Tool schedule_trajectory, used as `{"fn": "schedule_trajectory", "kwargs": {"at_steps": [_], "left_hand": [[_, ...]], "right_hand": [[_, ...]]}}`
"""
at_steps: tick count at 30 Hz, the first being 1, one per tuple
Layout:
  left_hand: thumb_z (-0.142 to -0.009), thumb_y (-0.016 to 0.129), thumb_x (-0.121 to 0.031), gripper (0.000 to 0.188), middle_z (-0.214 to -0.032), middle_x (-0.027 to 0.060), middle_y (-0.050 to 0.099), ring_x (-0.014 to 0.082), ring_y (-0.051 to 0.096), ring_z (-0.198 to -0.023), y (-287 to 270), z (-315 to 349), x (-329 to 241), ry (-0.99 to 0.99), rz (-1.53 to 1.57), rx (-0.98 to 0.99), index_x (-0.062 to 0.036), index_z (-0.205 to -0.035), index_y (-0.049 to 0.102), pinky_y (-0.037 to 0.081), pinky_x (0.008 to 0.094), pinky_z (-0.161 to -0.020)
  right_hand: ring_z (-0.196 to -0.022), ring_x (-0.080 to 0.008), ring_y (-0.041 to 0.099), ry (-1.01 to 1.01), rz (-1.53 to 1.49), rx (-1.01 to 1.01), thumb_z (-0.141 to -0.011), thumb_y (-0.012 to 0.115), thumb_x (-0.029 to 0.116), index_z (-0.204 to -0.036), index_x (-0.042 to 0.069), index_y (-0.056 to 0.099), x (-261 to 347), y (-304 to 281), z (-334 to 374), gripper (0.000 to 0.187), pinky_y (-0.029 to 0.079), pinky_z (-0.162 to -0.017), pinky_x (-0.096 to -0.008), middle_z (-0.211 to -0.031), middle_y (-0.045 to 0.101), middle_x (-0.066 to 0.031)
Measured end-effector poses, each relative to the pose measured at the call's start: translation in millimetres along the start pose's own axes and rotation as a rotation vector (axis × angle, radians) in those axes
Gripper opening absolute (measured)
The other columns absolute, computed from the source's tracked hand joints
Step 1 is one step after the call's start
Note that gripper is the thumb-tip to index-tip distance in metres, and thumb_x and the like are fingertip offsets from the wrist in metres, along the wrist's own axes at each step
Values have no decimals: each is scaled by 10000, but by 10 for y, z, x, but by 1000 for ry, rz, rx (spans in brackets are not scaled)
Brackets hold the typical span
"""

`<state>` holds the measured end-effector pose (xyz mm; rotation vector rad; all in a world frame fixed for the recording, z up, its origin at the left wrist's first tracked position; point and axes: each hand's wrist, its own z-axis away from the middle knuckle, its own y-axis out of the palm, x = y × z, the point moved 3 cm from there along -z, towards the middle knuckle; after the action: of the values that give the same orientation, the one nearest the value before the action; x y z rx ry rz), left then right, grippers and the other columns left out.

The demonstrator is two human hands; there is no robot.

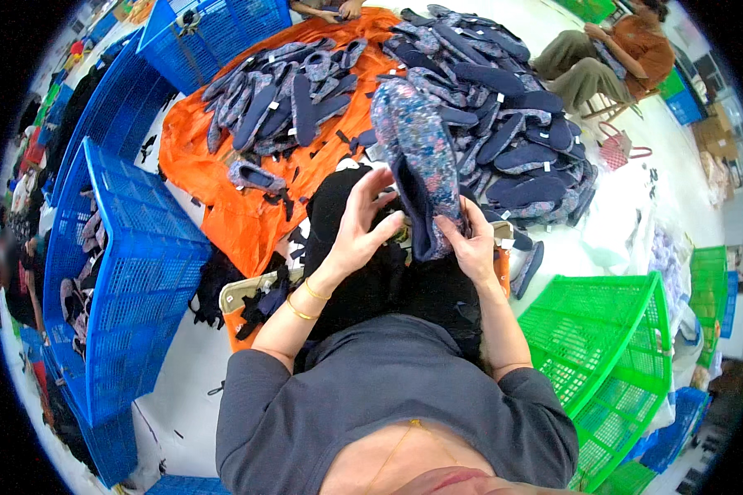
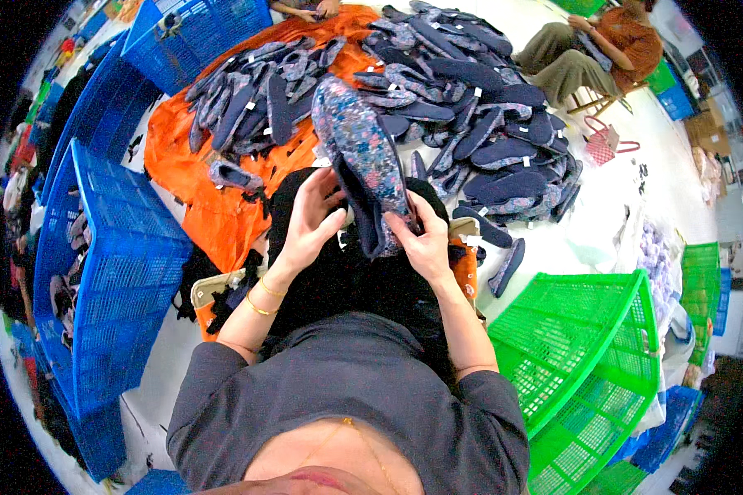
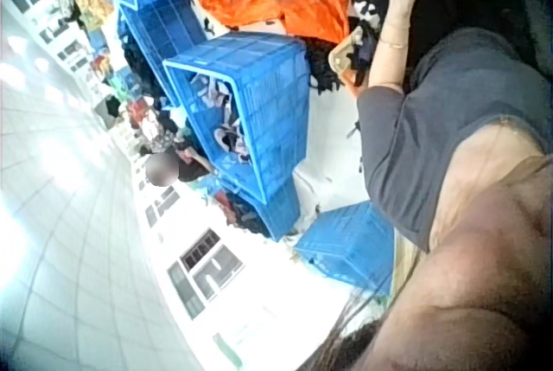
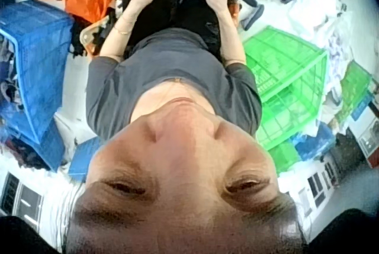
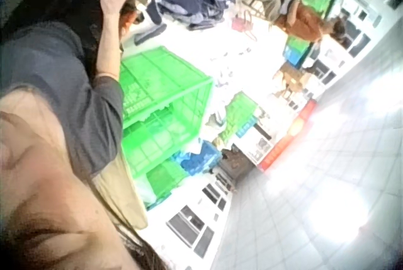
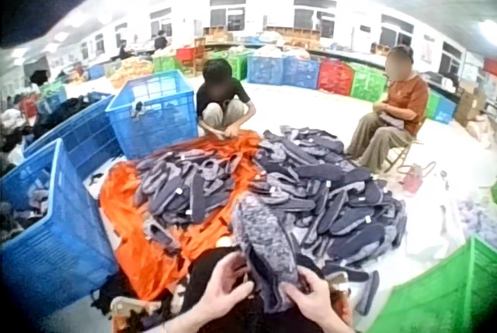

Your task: The person sits on the floor and repeatedly picks up floral-patterned slippers. They attach a dark blue strap to the slipper using a small white plastic clip, then place the finished slipper into a pile. This process is repeated for multiple slippers.

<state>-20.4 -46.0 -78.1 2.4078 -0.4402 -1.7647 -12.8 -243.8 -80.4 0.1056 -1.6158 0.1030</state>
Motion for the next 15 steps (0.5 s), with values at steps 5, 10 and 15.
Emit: {"fn": "schedule_trajectory", "kwargs": {"at_steps": [5, 10, 15], "left_hand": [[-861, 671, -172, 682, -1389, 160, 442, 253, 517, -1199, 96, 17, 86, -232, 273, -100, -29, -1425, 317, 426, 384, -1019], [-882, 532, -353, 541, -1149, 186, 614, 286, 622, -1017, -191, 112, 100, -590, 831, -127, 46, -1248, 511, 497, 395, -925], [-802, 558, -366, 496, -943, 121, 596, 229, 594, -840, -194, 233, 20, -659, 866, -73, 49, -1074, 569, 503, 354, -831]], "right_hand": [[-1046, -336, 565, -493, 736, -17, -705, 771, 85, -1197, 33, 602, 237, 583, 342, 522, 466, -904, -394, -1179, 572, -147], [-903, -220, 605, -453, 387, 81, -813, 693, 17, -1009, 29, 660, 407, 433, 372, 199, 490, -773, -292, -1065, 591, -118], [-728, -87, 574, -213, 70, 25, -923, 591, 34, -977, -36, 637, 238, 123, 208, 100, 451, -633, -209, -915, 625, -66]]}}
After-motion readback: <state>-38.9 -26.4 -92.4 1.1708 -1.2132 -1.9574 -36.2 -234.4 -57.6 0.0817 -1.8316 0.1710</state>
